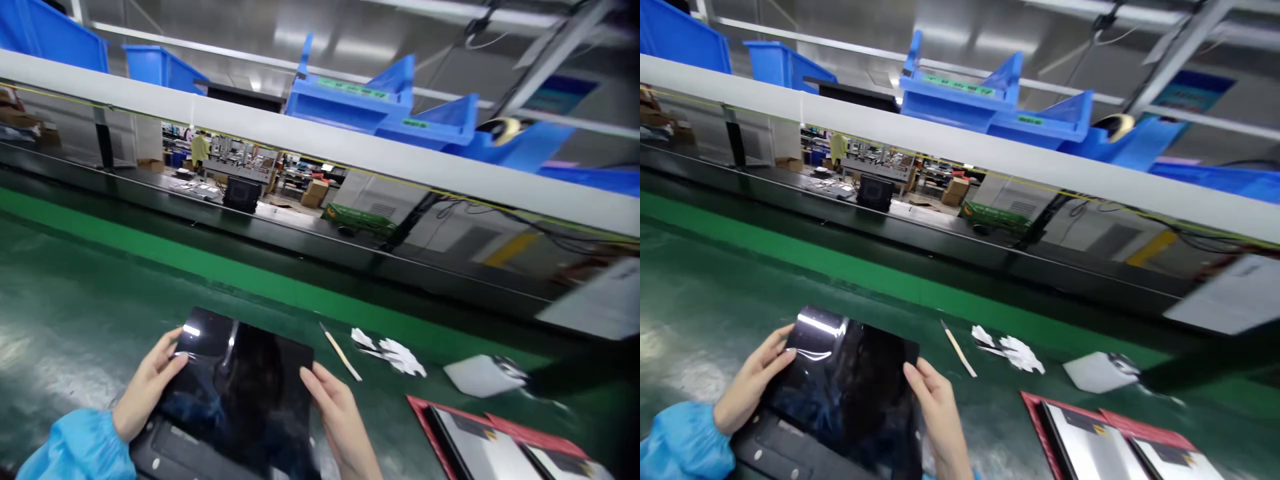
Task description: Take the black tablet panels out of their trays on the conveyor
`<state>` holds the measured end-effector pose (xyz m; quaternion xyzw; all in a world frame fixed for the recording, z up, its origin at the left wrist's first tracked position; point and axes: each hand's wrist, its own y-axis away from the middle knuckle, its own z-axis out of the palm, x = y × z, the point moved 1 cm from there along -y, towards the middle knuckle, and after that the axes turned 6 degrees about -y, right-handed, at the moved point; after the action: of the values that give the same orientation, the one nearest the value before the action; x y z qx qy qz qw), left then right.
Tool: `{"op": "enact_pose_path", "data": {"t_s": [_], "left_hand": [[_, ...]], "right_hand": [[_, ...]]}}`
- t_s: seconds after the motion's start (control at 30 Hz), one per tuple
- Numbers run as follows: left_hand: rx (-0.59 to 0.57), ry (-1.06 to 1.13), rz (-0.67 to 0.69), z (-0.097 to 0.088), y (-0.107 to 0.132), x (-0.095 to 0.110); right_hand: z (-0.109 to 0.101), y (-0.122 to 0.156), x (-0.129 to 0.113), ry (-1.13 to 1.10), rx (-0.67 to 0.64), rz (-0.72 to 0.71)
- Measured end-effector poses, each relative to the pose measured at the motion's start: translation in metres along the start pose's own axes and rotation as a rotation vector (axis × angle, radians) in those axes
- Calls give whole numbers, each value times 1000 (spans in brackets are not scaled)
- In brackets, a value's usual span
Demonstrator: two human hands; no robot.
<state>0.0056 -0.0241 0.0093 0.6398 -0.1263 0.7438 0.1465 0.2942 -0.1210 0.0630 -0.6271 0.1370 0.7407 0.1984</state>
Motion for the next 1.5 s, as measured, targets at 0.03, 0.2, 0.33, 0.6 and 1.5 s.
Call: {"op": "enact_pose_path", "data": {"t_s": [0.03, 0.2, 0.33, 0.6, 1.5], "left_hand": [[16, 68, -25, 1, -6, 4], [37, 201, -96, -6, -29, 8], [45, 226, -115, -11, -35, 1], [104, 325, -140, 5, -44, 13], [111, 463, -180, 1, -59, -5]], "right_hand": [[4, -5, -1, -14, -24, -1], [16, -23, 9, -76, -52, -51], [21, -26, 20, -85, -85, -60], [20, -33, 38, -269, -46, 79], [8, -30, 61, -193, 89, 59]]}}
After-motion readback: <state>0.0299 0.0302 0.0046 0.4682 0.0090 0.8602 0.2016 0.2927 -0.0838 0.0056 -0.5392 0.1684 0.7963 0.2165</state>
